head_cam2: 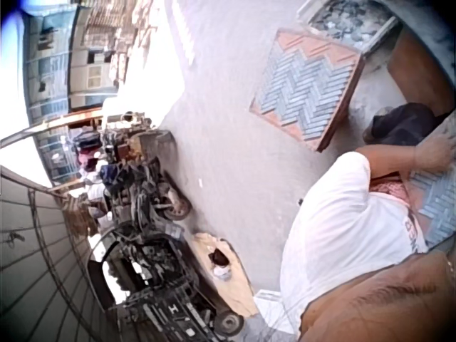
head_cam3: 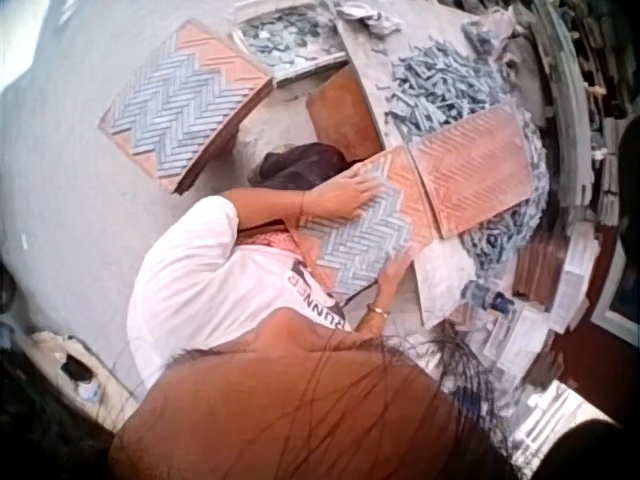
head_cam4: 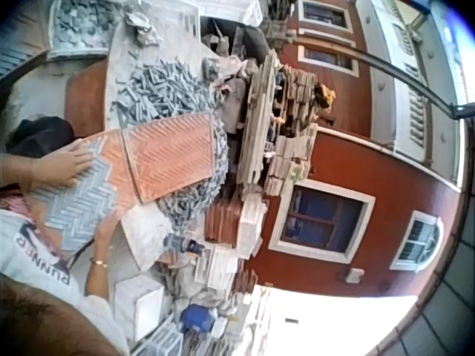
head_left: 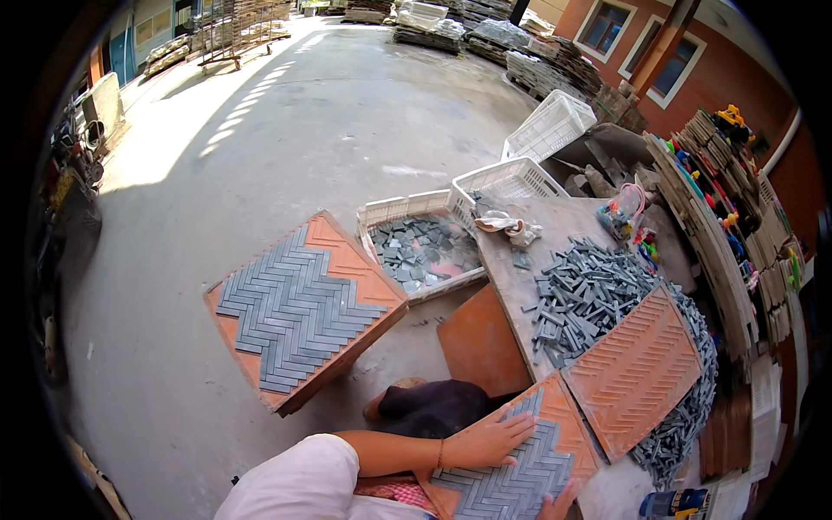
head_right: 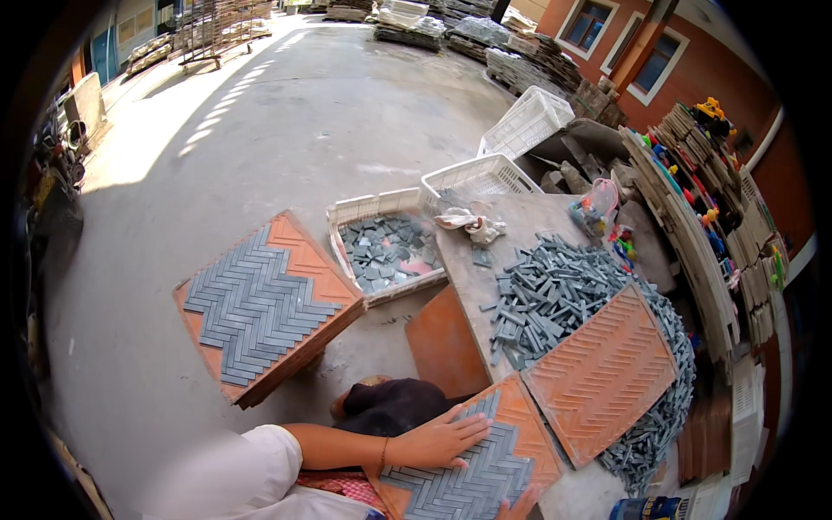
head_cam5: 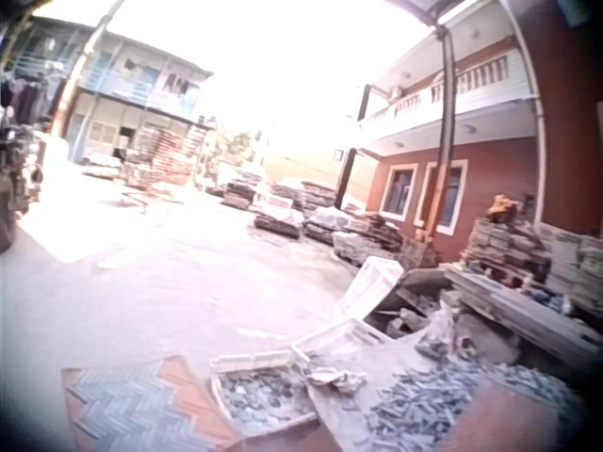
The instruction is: The person arranges small rectangular tiles onto a board to form a herringbone pattern. They pick tiles from a pile, place them one by one, and occasionally adjust the alignment. The person completes one board and then begins working on a second board.
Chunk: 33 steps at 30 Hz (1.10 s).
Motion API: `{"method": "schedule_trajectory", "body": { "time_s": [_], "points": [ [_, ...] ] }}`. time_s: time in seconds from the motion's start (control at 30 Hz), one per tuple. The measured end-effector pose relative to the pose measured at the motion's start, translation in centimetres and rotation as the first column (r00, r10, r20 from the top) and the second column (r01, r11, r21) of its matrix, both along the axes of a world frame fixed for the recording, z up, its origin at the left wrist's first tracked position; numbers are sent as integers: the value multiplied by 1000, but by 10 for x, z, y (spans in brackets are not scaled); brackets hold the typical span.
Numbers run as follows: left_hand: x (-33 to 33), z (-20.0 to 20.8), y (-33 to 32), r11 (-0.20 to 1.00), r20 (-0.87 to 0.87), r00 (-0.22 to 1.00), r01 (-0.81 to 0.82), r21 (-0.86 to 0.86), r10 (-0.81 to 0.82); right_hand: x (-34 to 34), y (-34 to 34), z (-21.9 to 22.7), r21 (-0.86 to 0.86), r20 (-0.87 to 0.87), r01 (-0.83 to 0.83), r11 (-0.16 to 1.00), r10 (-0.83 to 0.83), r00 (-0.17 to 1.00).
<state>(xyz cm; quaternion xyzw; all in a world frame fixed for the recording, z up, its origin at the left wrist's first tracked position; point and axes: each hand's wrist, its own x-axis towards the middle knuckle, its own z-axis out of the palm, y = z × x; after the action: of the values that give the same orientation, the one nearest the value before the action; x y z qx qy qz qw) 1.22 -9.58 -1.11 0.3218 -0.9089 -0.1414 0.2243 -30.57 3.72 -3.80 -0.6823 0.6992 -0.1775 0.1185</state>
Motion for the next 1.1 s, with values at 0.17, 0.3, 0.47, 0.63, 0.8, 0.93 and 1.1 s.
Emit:
{"method": "schedule_trajectory", "body": {
  "time_s": [0.17,0.3,0.47,0.63,0.8,0.93,1.1],
  "points": [
    [-11,-7,-5,1000,25,1000,-14,20,14,-14,5,-18,-36,-39,8,999,-9,999],
    [-13,-9,-4,1000,77,997,-12,-6,12,9,3,0,-15,-29,73,997,-73,997],
    [-2,-11,7,998,59,998,-36,-45,38,17,1,0,-70,53,43,997,-40,998],
    [1,-4,17,998,88,995,-34,-44,38,23,0,7,-82,82,77,994,-70,994],
    [4,6,24,999,127,992,-30,18,28,29,-1,14,-97,125,94,991,-81,989],
    [7,4,31,998,170,985,-51,44,43,30,-2,13,-122,101,79,989,-66,993],
    [4,6,29,998,241,970,-53,45,41,29,-1,12,-115,95,82,990,-71,993]
  ]
}}
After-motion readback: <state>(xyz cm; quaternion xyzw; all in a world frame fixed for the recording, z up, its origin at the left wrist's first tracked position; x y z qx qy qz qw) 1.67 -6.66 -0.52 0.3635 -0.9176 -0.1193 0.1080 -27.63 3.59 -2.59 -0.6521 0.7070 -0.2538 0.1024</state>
